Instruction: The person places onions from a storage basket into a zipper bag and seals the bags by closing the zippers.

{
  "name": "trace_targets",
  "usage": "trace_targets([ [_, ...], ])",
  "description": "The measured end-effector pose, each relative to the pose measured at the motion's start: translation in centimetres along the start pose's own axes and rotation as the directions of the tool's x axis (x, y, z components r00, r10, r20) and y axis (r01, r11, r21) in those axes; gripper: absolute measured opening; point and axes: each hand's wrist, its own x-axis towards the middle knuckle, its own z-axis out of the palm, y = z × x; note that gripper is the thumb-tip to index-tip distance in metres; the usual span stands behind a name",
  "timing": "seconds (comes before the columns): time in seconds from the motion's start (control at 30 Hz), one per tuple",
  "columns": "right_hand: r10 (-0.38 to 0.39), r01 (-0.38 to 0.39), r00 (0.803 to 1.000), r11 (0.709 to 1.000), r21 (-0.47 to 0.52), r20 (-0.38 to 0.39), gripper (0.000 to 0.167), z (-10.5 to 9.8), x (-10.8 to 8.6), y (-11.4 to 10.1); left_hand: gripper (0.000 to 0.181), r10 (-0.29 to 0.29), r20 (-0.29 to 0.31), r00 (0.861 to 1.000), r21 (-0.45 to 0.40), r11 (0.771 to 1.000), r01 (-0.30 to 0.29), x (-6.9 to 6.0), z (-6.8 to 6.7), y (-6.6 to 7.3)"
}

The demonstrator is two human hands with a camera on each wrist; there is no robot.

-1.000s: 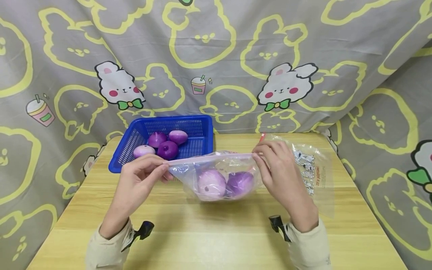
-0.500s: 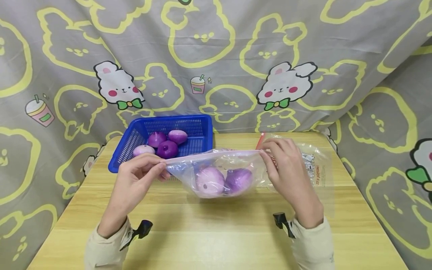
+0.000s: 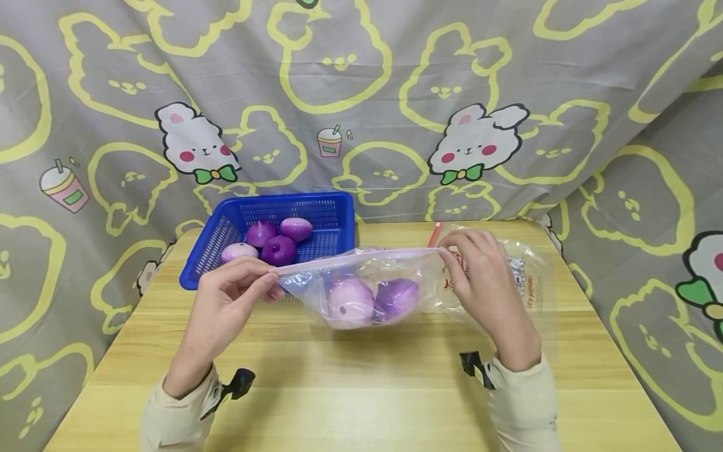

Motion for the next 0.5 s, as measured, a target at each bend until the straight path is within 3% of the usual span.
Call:
trace_targets([
  [0.3,-0.014,0.013,0.998,1.0,-0.024,-0.062,0.011,-0.3,0.1,-0.5,0.007,0.061,-0.025,0.998,-0.007,0.998,-0.061,0.0,-0.1,0.1],
  [0.4,-0.029,0.027,0.992,0.999,-0.02,-0.126,0.012,-0.7,0.0,-1.1,0.01,0.094,0.047,0.994,-0.087,0.992,-0.089,-0.1,-0.2,0.2],
  [0.5,-0.045,0.049,0.976,0.999,0.014,-0.214,0.014,-1.2,-0.2,-1.9,0.014,0.118,0.178,0.977,-0.183,0.98,-0.085,-0.1,-0.1,0.5],
])
